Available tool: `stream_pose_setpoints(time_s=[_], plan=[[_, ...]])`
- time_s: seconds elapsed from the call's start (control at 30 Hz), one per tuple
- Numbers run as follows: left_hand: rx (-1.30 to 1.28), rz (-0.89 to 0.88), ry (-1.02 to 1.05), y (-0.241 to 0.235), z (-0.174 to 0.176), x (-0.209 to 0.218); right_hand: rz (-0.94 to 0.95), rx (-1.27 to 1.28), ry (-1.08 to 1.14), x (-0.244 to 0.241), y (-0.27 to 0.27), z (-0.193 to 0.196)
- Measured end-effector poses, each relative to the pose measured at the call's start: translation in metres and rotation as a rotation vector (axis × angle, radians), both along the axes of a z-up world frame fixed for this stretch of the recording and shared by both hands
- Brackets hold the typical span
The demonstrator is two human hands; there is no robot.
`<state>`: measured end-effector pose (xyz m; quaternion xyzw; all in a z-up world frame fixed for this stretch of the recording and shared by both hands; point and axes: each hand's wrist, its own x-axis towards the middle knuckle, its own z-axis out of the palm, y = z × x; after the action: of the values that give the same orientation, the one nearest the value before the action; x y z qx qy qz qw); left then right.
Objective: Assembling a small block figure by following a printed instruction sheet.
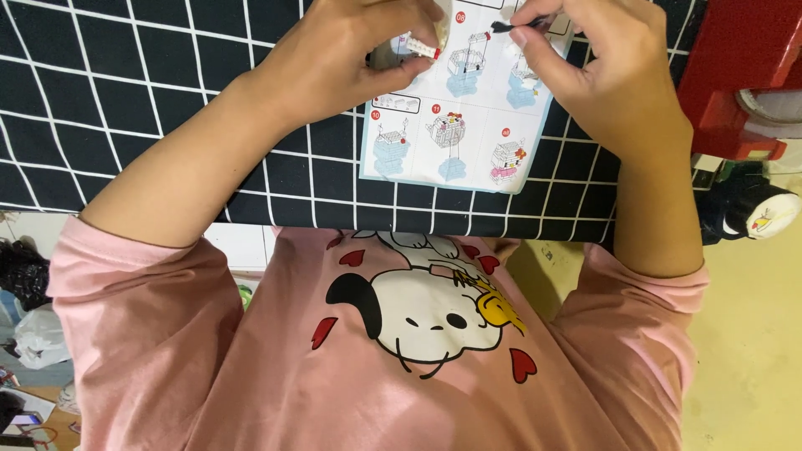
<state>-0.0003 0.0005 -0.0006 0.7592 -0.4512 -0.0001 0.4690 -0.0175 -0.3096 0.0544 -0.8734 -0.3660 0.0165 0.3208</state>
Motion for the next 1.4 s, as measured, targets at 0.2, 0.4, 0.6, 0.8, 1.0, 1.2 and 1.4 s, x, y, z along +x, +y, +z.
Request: stream_pose_setpoints(time_s=[0.2,0.4,0.6,0.8,1.0,1.2,1.4], plan=[[0.028,0.048,-0.061,0.004,-0.002,0.001,-0.011,0.0,-0.071,0.001,-0.012,0.008],[0.097,0.048,-0.132,0.004,0.004,0.003,0.02,-0.044,0.098,-0.011,-0.014,0.015],[0.067,0.035,-0.127,0.002,0.01,0.005,0.071,-0.061,0.223,-0.017,-0.005,0.013],[0.049,0.023,-0.132,0.002,0.012,0.008,0.069,-0.131,0.244,-0.017,0.003,0.006],[0.006,0.014,-0.102,0.001,0.011,0.01,0.07,-0.141,0.169,-0.018,-0.002,-0.001],[0.039,0.054,-0.118,0.003,0.006,0.008,0.091,-0.107,0.105,-0.019,0.0,-0.001],[0.071,0.087,-0.153,-0.001,0.009,0.006,0.027,0.027,0.048,-0.022,0.012,-0.015]])
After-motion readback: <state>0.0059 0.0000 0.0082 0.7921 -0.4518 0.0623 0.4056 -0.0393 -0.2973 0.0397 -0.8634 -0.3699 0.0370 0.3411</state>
